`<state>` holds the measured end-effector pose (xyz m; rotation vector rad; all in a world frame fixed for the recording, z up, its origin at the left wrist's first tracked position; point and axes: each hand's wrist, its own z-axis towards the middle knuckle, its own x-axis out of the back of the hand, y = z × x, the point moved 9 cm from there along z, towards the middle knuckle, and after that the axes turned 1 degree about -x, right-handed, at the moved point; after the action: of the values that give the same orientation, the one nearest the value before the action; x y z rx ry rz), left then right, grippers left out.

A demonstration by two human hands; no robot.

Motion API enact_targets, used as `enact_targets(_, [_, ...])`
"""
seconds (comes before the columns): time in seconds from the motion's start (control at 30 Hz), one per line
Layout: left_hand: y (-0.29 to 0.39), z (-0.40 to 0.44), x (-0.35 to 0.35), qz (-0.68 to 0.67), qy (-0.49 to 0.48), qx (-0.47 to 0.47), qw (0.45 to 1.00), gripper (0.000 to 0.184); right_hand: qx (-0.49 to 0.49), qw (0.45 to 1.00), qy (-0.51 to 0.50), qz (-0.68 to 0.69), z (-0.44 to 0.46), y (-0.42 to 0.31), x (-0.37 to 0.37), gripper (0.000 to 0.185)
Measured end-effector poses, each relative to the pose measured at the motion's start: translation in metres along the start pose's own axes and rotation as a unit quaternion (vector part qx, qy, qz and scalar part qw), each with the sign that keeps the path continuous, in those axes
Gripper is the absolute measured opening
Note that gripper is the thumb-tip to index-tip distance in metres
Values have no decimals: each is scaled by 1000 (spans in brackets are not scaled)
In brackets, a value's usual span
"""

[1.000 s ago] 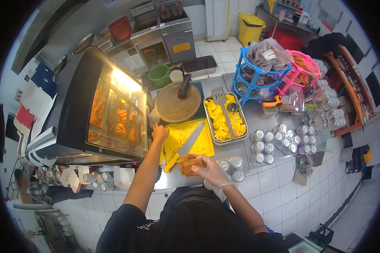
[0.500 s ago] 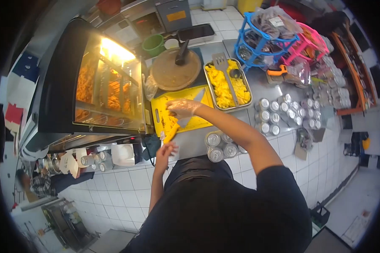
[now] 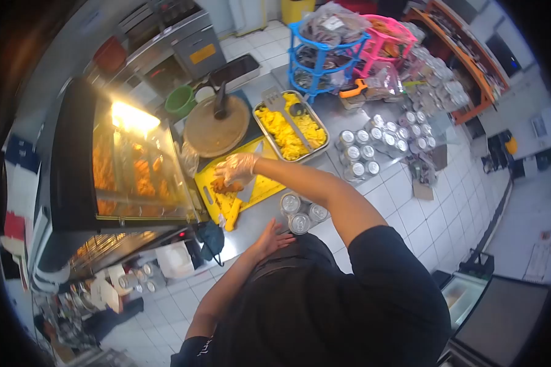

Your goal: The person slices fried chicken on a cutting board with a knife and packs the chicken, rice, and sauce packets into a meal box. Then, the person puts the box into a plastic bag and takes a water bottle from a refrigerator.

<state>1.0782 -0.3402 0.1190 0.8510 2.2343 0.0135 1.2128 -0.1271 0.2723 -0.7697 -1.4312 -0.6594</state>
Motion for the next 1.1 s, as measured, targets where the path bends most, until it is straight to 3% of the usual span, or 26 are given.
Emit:
enact_targets(0.03, [-3, 14, -20, -41, -15, 37, 998, 90, -25, 998, 62, -15, -10, -4, 16, 32])
enact_targets(0.07, [-7, 23, -36, -82, -30, 75, 993, 91, -105, 993, 42, 23, -19, 1, 12, 33])
enact_targets(0.13, [5, 34, -60, -136, -89, 37, 986, 94, -261, 960, 7, 98, -43, 11, -5, 36])
enact_targets(0.17, [11, 39, -71, -164, -118, 18, 979, 95, -283, 956, 5, 71, -71, -9, 47, 36])
enact_targets(0.2, [19, 43, -80, -191, -146, -1, 971, 97, -300, 944, 91, 106, -99, -19, 71, 35])
enact_targets(0.27, [21, 48, -81, -171, -102, 2, 980, 96, -314, 896, 259, 176, -154, -44, 103, 33])
enact_targets(0.33, [25, 55, -80, -162, -44, 13, 986, 95, -357, 843, 330, 229, -207, -74, 126, 31])
enact_targets(0.4, [41, 53, -103, -142, -27, -7, 989, 96, -449, 751, 386, 292, -260, -105, 142, 27])
enact_targets(0.67, [70, 106, -141, -125, -81, 29, 988, 91, -481, 575, 514, 416, -375, -168, 101, 23])
enact_targets(0.87, [88, 119, -176, -152, -90, 48, 983, 87, -516, 526, 488, 468, -391, -185, 71, 20])
enact_targets(0.97, [89, 127, -186, -160, -136, 17, 978, 83, -499, 550, 459, 488, -375, -184, 64, 18])
enact_targets(1.07, [84, 129, -174, -142, -118, -14, 983, 86, -461, 494, 472, 566, -340, -170, 64, 16])
enact_targets(1.1, [69, 135, -165, -152, -181, -5, 972, 92, -463, 513, 449, 567, -322, -163, 61, 16])
